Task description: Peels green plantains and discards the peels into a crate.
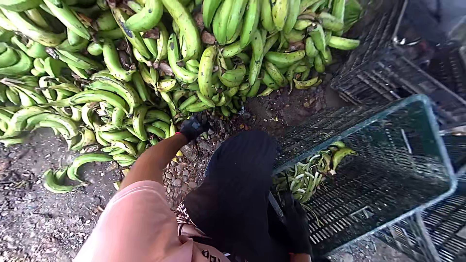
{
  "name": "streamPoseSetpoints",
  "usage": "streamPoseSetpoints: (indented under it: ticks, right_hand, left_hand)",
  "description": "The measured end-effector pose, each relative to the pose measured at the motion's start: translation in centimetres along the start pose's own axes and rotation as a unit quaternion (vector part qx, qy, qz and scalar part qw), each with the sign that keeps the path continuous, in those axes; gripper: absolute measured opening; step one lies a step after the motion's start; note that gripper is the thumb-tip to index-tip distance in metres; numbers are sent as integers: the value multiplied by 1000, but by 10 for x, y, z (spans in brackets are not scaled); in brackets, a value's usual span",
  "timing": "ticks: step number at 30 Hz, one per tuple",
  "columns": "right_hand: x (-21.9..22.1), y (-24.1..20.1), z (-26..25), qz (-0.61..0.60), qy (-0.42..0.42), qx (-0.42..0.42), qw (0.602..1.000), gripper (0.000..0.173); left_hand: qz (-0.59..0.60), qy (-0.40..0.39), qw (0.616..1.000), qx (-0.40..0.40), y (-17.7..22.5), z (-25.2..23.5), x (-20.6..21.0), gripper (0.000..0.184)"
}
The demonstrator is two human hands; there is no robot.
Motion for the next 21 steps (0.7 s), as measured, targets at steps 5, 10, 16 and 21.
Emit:
streamPoseSetpoints:
  ticks: [5, 10, 16, 21]
  right_hand:
    - [-11, -10, -11, -140, 13, -67, 988, 56]
    - [-56, -39, -20, -369, -12, -173, 913, 52]
    - [-119, -72, -2, -504, -49, -303, 807, 72]
    - [-124, -75, 4, -560, 8, -286, 778, 61]
  left_hand:
    - [40, 184, 971, 150, 42, 56, -81, 58]
    - [419, 313, 812, 260, 116, 106, -204, 54]
    - [640, 256, 622, 372, 263, 120, -285, 82]
    - [618, 179, 651, 402, 389, 126, -244, 79]
Point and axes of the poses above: each hand's wrist, its own z-axis away from the middle knuckle, its own x-axis out of the palm, y = z × x, the point moved 7 cm from there along -z, towards the middle knuckle, and after that the axes turned 1 degree about -y, right-handed, at the moved point
